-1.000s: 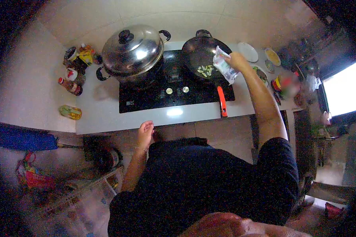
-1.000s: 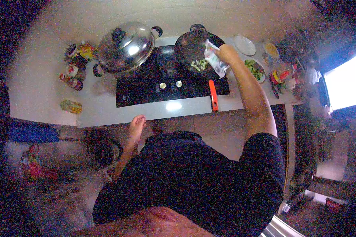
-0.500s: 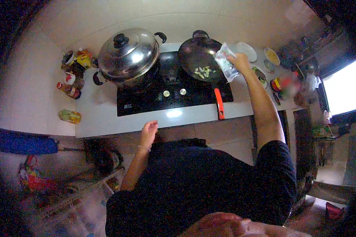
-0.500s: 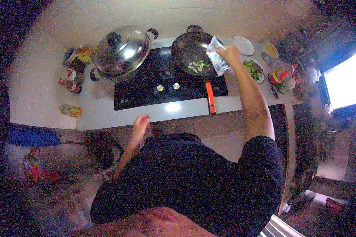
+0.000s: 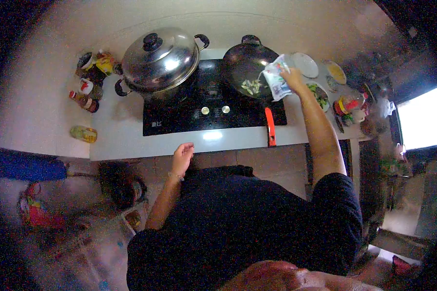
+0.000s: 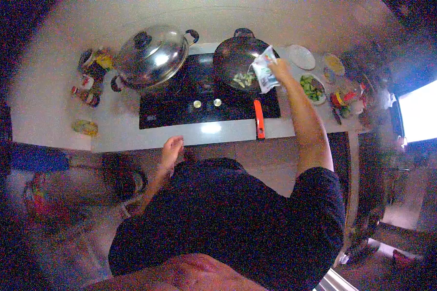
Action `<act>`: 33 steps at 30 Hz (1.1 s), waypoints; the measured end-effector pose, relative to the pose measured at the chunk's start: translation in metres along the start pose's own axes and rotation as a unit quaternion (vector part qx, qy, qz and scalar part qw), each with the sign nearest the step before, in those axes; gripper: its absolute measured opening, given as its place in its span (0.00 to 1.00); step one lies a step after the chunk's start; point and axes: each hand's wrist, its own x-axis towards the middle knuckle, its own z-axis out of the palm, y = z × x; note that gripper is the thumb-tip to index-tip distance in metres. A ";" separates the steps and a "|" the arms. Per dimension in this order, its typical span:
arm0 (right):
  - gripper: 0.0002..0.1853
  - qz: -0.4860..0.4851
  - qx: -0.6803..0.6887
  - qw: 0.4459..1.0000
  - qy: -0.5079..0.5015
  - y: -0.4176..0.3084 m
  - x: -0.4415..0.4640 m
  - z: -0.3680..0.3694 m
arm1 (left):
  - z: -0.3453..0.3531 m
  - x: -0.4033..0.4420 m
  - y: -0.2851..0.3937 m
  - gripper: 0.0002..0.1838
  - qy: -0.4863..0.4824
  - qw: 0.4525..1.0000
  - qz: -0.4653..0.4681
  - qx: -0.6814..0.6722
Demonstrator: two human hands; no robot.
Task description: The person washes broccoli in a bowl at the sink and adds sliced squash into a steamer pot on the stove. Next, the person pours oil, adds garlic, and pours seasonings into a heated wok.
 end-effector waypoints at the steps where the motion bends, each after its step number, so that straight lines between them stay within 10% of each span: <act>1: 0.18 -0.035 -0.048 0.998 0.029 0.004 -0.001 -0.002 | -0.001 0.001 0.000 0.12 0.000 1.000 0.001 0.003; 16: 0.21 0.029 -0.061 0.998 0.011 0.004 -0.022 -0.008 | -0.007 0.021 -0.010 0.12 -0.025 1.000 0.002 0.016; 23: 0.19 -0.008 0.027 0.977 0.211 -0.020 -0.050 -0.006 | -0.017 0.029 -0.022 0.12 -0.017 0.999 0.002 0.035; 26: 0.14 -0.035 0.271 0.903 0.333 -0.061 -0.082 0.017 | -0.028 0.031 -0.030 0.13 -0.022 0.997 0.008 0.072; 33: 0.14 -0.113 0.364 0.922 0.068 -0.150 -0.129 0.120 | -0.050 0.061 0.001 0.21 -0.087 0.991 0.097 0.038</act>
